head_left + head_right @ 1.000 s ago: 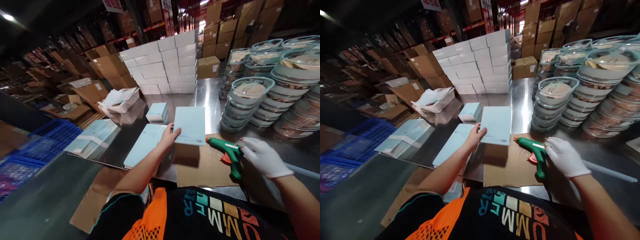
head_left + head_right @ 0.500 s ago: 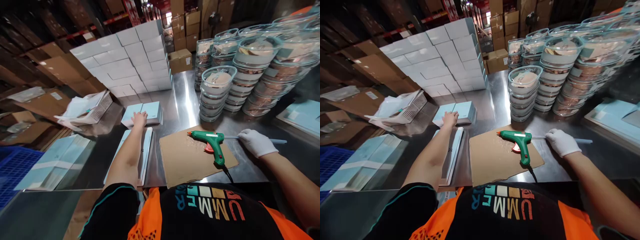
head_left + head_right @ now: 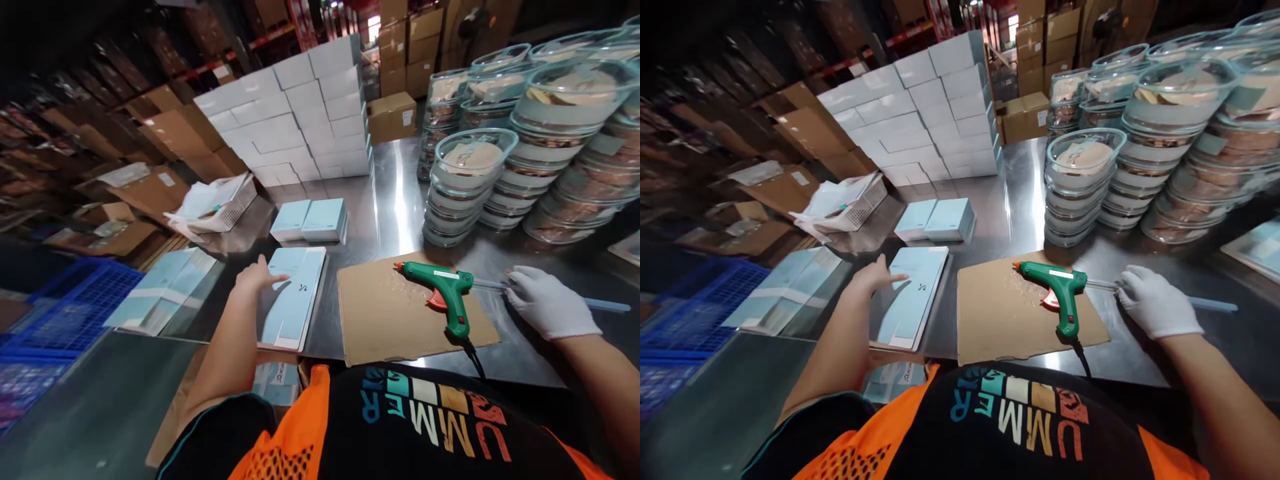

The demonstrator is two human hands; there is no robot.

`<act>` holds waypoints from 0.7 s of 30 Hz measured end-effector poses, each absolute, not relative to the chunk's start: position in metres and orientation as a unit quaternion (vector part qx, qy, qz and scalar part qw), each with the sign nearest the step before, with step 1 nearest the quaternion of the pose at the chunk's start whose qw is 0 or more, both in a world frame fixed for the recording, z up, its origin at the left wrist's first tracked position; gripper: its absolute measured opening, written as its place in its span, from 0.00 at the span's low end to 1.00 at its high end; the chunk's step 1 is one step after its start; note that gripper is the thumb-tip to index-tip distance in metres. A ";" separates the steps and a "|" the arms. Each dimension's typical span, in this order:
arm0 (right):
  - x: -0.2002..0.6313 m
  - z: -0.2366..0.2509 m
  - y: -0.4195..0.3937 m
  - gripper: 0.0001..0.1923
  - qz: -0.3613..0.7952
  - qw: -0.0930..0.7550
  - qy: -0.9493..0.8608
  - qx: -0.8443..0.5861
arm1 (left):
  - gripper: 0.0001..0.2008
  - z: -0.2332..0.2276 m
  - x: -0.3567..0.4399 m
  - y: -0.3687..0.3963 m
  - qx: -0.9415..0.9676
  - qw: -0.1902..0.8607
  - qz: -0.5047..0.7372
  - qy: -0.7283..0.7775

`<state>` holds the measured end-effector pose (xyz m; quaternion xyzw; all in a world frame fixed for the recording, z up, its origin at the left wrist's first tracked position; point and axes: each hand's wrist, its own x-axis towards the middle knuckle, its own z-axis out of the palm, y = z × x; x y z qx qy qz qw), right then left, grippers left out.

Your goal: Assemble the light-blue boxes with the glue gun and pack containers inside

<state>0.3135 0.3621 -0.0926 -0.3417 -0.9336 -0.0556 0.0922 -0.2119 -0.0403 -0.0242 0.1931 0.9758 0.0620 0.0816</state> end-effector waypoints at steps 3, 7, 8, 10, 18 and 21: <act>0.307 -0.089 0.356 0.19 -0.061 0.151 -0.927 -0.338 | 0.36 -0.029 -0.212 -0.080 0.131 0.124 0.082 0.980; 0.280 -0.073 0.336 0.22 -0.021 0.254 -0.910 -0.326 | 0.28 -0.023 -0.197 -0.100 0.098 0.068 0.170 0.978; 0.270 -0.069 0.328 0.22 0.009 0.280 -0.909 -0.309 | 0.30 -0.017 -0.191 -0.100 0.098 0.052 0.206 0.972; 0.246 -0.062 0.307 0.24 0.096 0.312 -0.908 -0.261 | 0.34 -0.003 -0.174 -0.096 0.119 0.043 0.291 0.948; 0.176 -0.026 0.201 0.42 0.564 0.297 -0.765 -0.092 | 0.34 0.018 -0.047 -0.036 0.250 0.281 0.638 0.672; 0.181 -0.010 0.192 0.40 0.644 0.329 -0.684 -0.090 | 0.38 -0.003 -0.020 -0.015 0.311 0.410 0.633 0.579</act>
